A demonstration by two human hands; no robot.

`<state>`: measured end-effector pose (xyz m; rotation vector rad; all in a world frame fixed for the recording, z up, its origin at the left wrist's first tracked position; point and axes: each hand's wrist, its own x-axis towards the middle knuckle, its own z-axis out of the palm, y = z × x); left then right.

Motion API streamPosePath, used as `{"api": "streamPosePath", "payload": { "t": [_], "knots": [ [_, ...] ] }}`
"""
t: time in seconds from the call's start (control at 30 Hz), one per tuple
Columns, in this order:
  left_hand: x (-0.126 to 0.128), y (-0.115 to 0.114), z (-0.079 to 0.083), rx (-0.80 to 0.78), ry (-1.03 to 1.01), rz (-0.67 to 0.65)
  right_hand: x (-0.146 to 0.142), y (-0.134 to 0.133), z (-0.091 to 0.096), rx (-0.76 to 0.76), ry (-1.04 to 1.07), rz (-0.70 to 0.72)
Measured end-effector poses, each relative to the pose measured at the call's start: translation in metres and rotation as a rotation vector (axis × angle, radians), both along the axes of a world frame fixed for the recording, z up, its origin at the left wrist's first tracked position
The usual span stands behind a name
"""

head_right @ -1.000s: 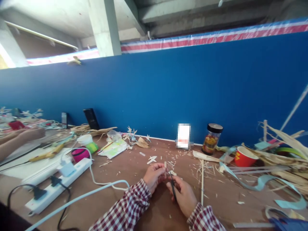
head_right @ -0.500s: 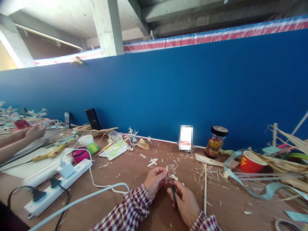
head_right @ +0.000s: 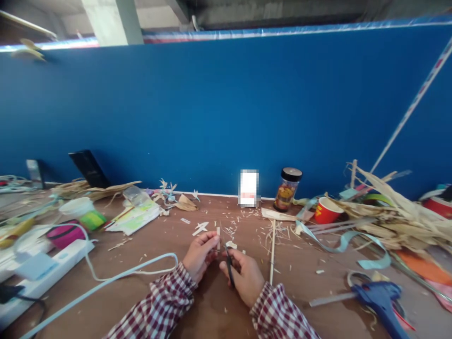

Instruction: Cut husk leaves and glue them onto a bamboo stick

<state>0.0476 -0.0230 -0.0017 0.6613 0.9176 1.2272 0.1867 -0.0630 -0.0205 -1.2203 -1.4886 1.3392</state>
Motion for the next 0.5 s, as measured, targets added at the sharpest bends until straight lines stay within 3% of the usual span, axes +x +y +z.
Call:
{"api": "streamPosePath", "payload": {
  "t": [0.5],
  "knots": [
    [-0.0021, -0.0014, 0.0048, -0.022, -0.018, 0.031, -0.0010, -0.0007, -0.0008, -0.016, 0.065, 0.018]
  ]
}}
